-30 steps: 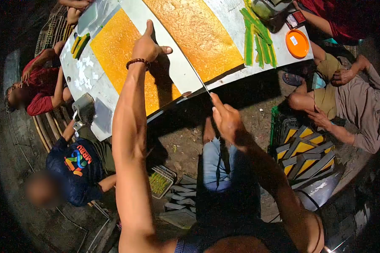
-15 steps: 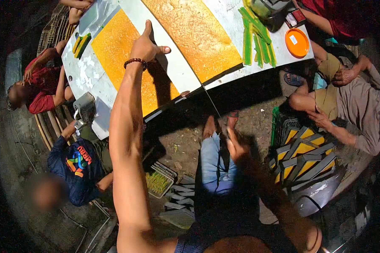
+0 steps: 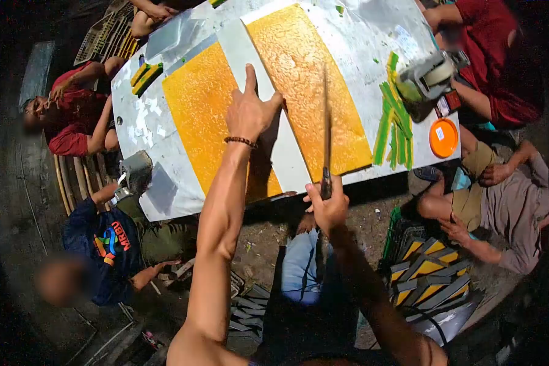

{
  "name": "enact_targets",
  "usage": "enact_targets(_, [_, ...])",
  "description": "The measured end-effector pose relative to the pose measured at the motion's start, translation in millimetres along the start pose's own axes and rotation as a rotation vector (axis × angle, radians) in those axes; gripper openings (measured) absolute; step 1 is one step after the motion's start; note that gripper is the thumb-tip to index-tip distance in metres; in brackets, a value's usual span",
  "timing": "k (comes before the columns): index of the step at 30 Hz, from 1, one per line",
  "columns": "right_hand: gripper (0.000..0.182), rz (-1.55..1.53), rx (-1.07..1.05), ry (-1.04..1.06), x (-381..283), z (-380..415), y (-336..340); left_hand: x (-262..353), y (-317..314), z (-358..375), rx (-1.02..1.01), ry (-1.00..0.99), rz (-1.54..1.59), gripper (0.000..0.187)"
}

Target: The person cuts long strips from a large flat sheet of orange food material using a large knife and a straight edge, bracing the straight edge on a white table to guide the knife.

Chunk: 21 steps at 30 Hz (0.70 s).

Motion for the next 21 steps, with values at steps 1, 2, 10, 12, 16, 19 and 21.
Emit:
enact_targets(1, [0.035,-0.039,0.016,-0.067,-3,1,1,8,6,3,-0.034,0.052,0.016,0.101])
enact_targets(2, [0.032,-0.028,0.061,-0.141,-8,1,6,15,4,1,-0.033,0.032,0.020,0.101])
enact_targets(10, [0.030,-0.104,0.056,0.012,-7,-28,58,59,-17,-3,-0.047,0.069,0.147,0.096])
enact_targets(12, [0.029,-0.111,0.040,0.013,-12,-30,57,59,-21,-3,-0.061,0.076,0.155,0.096])
enact_targets(16, [0.028,-0.118,0.033,0.024,-10,-36,58,57,-25,-7,-0.042,0.066,0.159,0.096])
enact_targets(19, [0.028,-0.123,0.023,0.028,-9,-36,56,56,-25,-7,0.004,0.046,0.151,0.097])
enact_targets(21, [0.028,-0.128,0.027,0.031,-11,-36,56,56,-25,-7,-0.012,0.053,0.147,0.097])
Point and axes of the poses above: each hand's wrist, its own z-axis away from the middle knuckle, its own y-axis out of the back of the hand, x = y × z, the point moved 6 cm from there along -z, towards the middle knuckle, and after that the axes turned 5 degrees about z, right-handed, at the moved point
